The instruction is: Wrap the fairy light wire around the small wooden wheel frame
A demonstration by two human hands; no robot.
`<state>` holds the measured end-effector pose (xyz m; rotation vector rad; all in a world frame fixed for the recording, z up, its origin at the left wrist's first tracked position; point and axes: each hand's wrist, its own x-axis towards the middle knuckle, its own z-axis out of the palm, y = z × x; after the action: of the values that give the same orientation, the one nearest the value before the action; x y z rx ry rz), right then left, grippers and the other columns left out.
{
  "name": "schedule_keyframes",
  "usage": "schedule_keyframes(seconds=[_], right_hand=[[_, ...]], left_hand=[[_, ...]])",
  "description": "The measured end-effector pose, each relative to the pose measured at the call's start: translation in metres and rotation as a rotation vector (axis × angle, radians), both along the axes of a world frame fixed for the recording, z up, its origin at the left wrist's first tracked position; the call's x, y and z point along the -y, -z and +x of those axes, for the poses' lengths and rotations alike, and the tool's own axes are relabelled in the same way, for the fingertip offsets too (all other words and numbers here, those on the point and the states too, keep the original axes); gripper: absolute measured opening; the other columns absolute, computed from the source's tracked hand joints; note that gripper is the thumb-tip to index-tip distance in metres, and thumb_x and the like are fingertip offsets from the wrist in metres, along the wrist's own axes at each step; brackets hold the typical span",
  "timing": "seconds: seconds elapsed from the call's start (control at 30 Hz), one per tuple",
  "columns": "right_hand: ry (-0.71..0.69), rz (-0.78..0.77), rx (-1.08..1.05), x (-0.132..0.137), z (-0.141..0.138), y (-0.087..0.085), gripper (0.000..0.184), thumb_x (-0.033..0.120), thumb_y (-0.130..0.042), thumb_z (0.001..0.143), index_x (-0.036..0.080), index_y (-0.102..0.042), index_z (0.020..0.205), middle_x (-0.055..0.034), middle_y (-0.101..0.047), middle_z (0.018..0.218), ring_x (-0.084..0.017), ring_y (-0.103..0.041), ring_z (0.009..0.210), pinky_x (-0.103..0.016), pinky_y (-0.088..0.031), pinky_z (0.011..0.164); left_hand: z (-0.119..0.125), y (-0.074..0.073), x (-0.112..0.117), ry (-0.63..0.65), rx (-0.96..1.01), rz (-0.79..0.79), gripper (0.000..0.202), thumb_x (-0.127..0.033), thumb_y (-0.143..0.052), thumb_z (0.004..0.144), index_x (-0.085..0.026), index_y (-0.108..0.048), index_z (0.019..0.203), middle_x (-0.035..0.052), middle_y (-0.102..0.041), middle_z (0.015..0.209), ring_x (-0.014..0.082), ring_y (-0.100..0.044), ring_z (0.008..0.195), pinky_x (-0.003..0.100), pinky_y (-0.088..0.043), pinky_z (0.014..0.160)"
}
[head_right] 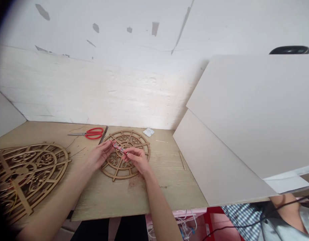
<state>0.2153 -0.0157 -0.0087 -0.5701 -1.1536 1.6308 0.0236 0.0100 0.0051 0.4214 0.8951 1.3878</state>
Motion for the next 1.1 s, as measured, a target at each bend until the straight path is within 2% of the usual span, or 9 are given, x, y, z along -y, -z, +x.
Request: schedule_keyframes(seconds=[0.17, 0.33, 0.47, 0.73, 0.87, 1.1], right_hand=[[0.017, 0.003, -0.012, 0.001, 0.003, -0.002, 0.023, 0.034, -0.082, 0.071, 0.02, -0.076, 0.09, -0.0028, -0.073, 0.073, -0.013, -0.062, 0.063, -0.025, -0.047, 0.062], [0.035, -0.002, -0.038, 0.001, 0.005, -0.006, 0.021, 0.032, -0.081, 0.071, 0.021, -0.076, 0.088, -0.0019, -0.072, 0.071, -0.012, -0.061, 0.062, -0.024, -0.046, 0.06], [0.024, 0.006, -0.021, 0.001, 0.003, -0.007, 0.023, 0.034, -0.082, 0.07, 0.021, -0.076, 0.088, -0.002, -0.073, 0.072, -0.012, -0.06, 0.062, -0.025, -0.046, 0.06], [0.008, 0.005, -0.032, -0.001, 0.0, -0.005, 0.023, 0.033, -0.082, 0.07, 0.02, -0.077, 0.089, -0.0019, -0.073, 0.072, -0.012, -0.061, 0.063, -0.025, -0.046, 0.062], [0.009, -0.016, -0.01, -0.001, 0.0, -0.006, 0.024, 0.033, -0.082, 0.068, 0.02, -0.077, 0.088, -0.0013, -0.073, 0.071, -0.012, -0.061, 0.061, -0.025, -0.047, 0.061], [0.009, -0.041, -0.012, 0.0, 0.002, -0.008, 0.024, 0.035, -0.082, 0.069, 0.02, -0.077, 0.087, -0.0008, -0.072, 0.069, -0.011, -0.06, 0.059, -0.023, -0.047, 0.058]], left_hand=[[0.001, 0.003, -0.002, -0.083, -0.089, 0.067, 0.008, -0.008, -0.078, 0.066, -0.012, -0.074, 0.072, 0.0045, -0.072, 0.075, 0.0095, -0.064, 0.066, 0.019, -0.054, 0.066], [0.002, 0.01, -0.005, -0.127, -0.231, 0.151, 0.03, -0.025, -0.09, 0.049, -0.014, -0.075, 0.072, 0.0058, -0.072, 0.076, 0.0137, -0.064, 0.068, 0.025, -0.053, 0.067], [0.002, 0.012, -0.005, -0.126, -0.335, 0.182, 0.043, -0.037, -0.092, 0.041, -0.015, -0.076, 0.074, 0.0068, -0.073, 0.077, 0.0158, -0.064, 0.067, 0.028, -0.054, 0.068], [0.005, 0.012, -0.003, -0.135, -0.473, 0.215, 0.042, -0.044, -0.09, 0.045, -0.017, -0.077, 0.074, 0.0068, -0.075, 0.078, 0.0203, -0.067, 0.067, 0.036, -0.058, 0.073], [0.006, 0.01, -0.002, -0.131, -0.5, 0.208, 0.035, -0.038, -0.089, 0.049, -0.017, -0.076, 0.074, 0.0059, -0.075, 0.076, 0.0203, -0.067, 0.068, 0.035, -0.058, 0.073], [0.008, 0.011, -0.003, -0.1, -0.424, 0.167, 0.023, -0.025, -0.088, 0.056, -0.015, -0.075, 0.072, 0.0062, -0.073, 0.074, 0.0188, -0.067, 0.066, 0.031, -0.056, 0.071]])
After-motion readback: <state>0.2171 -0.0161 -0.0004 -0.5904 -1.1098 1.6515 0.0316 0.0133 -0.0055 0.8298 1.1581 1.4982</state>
